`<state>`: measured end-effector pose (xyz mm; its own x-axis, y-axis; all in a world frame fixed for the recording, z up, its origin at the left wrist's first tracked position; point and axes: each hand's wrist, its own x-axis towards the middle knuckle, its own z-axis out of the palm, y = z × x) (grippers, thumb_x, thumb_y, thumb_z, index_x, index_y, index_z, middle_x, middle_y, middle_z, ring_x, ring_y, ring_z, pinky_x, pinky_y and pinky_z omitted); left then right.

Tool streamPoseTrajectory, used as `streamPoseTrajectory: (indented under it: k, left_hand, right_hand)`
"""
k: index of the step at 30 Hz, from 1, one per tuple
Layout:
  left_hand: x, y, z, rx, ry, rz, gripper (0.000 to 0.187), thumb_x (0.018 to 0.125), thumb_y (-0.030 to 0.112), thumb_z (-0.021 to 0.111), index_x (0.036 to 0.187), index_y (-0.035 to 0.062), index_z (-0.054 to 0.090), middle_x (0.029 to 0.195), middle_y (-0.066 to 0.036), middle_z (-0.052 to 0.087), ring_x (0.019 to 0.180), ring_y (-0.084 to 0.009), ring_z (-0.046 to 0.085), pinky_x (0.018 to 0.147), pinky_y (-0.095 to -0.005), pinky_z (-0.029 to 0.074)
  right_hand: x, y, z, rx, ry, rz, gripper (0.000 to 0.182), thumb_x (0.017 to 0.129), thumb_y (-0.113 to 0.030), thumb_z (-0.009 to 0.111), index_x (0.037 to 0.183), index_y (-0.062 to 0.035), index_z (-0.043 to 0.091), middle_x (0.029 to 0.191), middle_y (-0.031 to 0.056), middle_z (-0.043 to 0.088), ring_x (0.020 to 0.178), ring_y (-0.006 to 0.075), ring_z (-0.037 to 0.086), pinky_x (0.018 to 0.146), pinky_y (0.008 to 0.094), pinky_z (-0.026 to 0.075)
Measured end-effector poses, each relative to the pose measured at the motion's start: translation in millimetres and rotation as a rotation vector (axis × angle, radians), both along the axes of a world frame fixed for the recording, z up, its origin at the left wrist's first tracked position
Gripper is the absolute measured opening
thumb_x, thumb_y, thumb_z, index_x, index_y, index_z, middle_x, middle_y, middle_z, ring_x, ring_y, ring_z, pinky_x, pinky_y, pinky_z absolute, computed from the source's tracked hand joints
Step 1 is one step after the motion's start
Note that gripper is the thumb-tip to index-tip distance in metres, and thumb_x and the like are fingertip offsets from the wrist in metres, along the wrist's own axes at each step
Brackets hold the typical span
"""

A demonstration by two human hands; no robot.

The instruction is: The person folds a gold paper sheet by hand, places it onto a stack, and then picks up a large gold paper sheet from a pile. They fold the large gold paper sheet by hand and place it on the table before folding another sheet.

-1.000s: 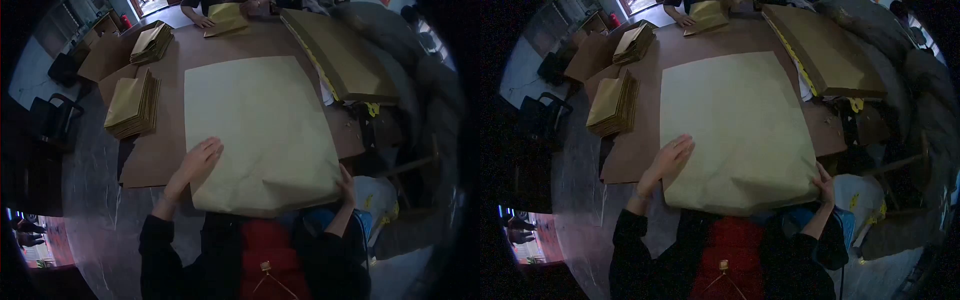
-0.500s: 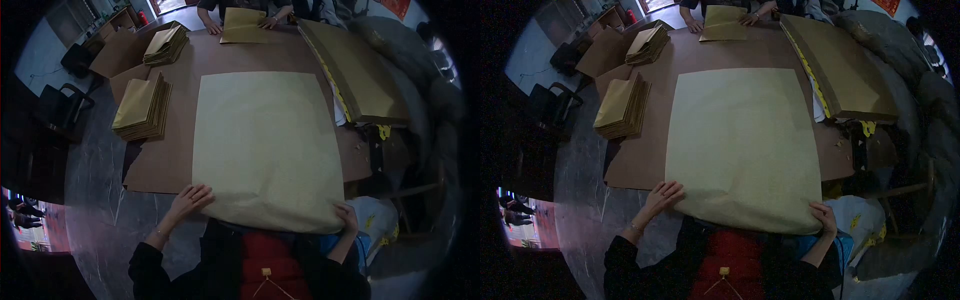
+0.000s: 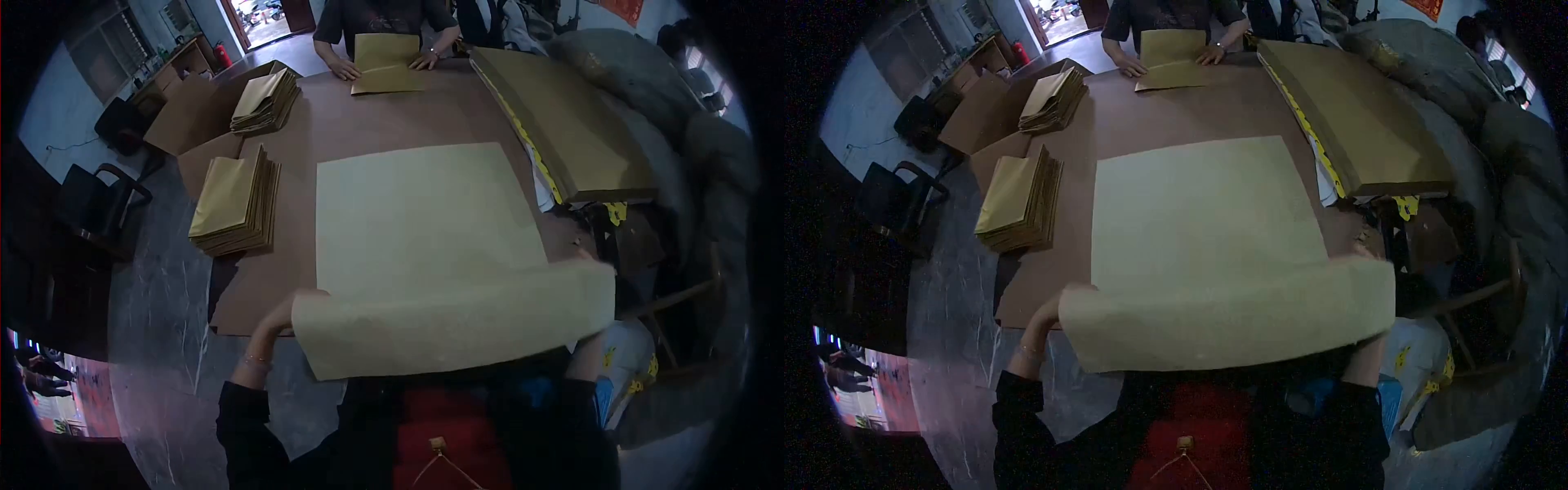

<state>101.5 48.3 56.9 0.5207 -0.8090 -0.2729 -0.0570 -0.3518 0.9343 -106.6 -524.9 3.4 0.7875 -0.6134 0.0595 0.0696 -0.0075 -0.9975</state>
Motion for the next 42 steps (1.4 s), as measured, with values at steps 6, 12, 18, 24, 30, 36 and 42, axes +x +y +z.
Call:
streamPoseTrajectory:
  k: [6,12,18,24,30,36,42]
  left_hand:
    - [38.5,-29.6,-30.1,0.164,0.210,0.498,0.034,0.086,0.021,0.062,0.104,-0.0075,0.061,0.095,-0.010,0.064,0.083,-0.0134,0.059,0.069,-0.0257,0.049]
    - [17.7,-28.9,-13.0,0.118,0.318,0.715,0.041,0.092,0.037,0.056,0.098,-0.0028,0.064,0.088,-0.004,0.064,0.074,-0.0108,0.058,0.063,-0.0260,0.048]
    - [-23.0,-20.9,-19.5,-0.032,0.332,0.902,0.034,0.091,0.031,0.056,0.099,-0.0022,0.060,0.086,-0.005,0.062,0.076,-0.0083,0.055,0.067,-0.0239,0.045]
    - [-44.2,-25.1,-43.3,0.168,-0.111,0.924,0.023,0.090,0.021,0.057,0.094,-0.0021,0.059,0.071,0.000,0.056,0.065,-0.0059,0.049,0.059,-0.0220,0.041]
    - [-42.1,-33.5,-49.8,0.009,-0.049,1.077,0.024,0.093,0.022,0.054,0.093,-0.0016,0.056,0.073,0.002,0.053,0.066,-0.0054,0.046,0.060,-0.0213,0.039]
    - [-33.0,-31.1,-42.8,0.013,0.000,1.133,0.034,0.095,0.032,0.050,0.095,-0.0020,0.057,0.077,0.001,0.055,0.073,-0.0060,0.047,0.065,-0.0208,0.039]
    - [-41.6,-25.4,-35.6,0.239,-0.140,0.999,0.034,0.095,0.033,0.052,0.091,-0.0002,0.056,0.067,0.004,0.047,0.062,-0.0048,0.041,0.056,-0.0219,0.037]
  right_hand:
    - [131.9,-18.8,-2.1,0.941,0.205,0.529,0.042,0.096,-0.032,0.046,0.120,0.0011,0.050,0.100,0.0095,0.062,0.074,0.0155,0.063,0.062,0.0236,0.054]
    - [95.1,16.0,-5.8,-0.622,0.530,0.003,0.042,0.097,-0.039,0.043,0.106,-0.0004,0.056,0.082,0.0109,0.060,0.066,0.0194,0.055,0.053,0.0315,0.044]
    - [32.2,26.0,3.2,-0.763,0.718,-0.078,0.044,0.097,-0.043,0.041,0.081,-0.0035,0.054,0.067,0.0078,0.048,0.060,0.0231,0.046,0.057,0.0365,0.038]
    - [9.0,47.3,3.0,-0.529,0.628,-0.091,0.044,0.093,-0.043,0.049,0.078,-0.0019,0.053,0.064,0.0047,0.044,0.060,0.0140,0.043,0.057,0.0315,0.037]
    - [29.9,61.5,18.1,-0.409,0.589,-0.075,0.039,0.092,-0.038,0.054,0.088,0.0000,0.060,0.066,0.0039,0.050,0.062,0.0111,0.046,0.057,0.0293,0.038]
    - [63.4,57.6,-0.2,-0.513,0.526,-0.131,0.038,0.091,-0.034,0.056,0.095,0.0034,0.060,0.070,0.0096,0.057,0.062,0.0142,0.049,0.057,0.0325,0.040]
    - [82.3,56.6,-3.7,-0.599,0.553,-0.219,0.038,0.090,-0.035,0.056,0.093,0.0024,0.061,0.072,0.0136,0.058,0.064,0.0175,0.052,0.061,0.0328,0.043]
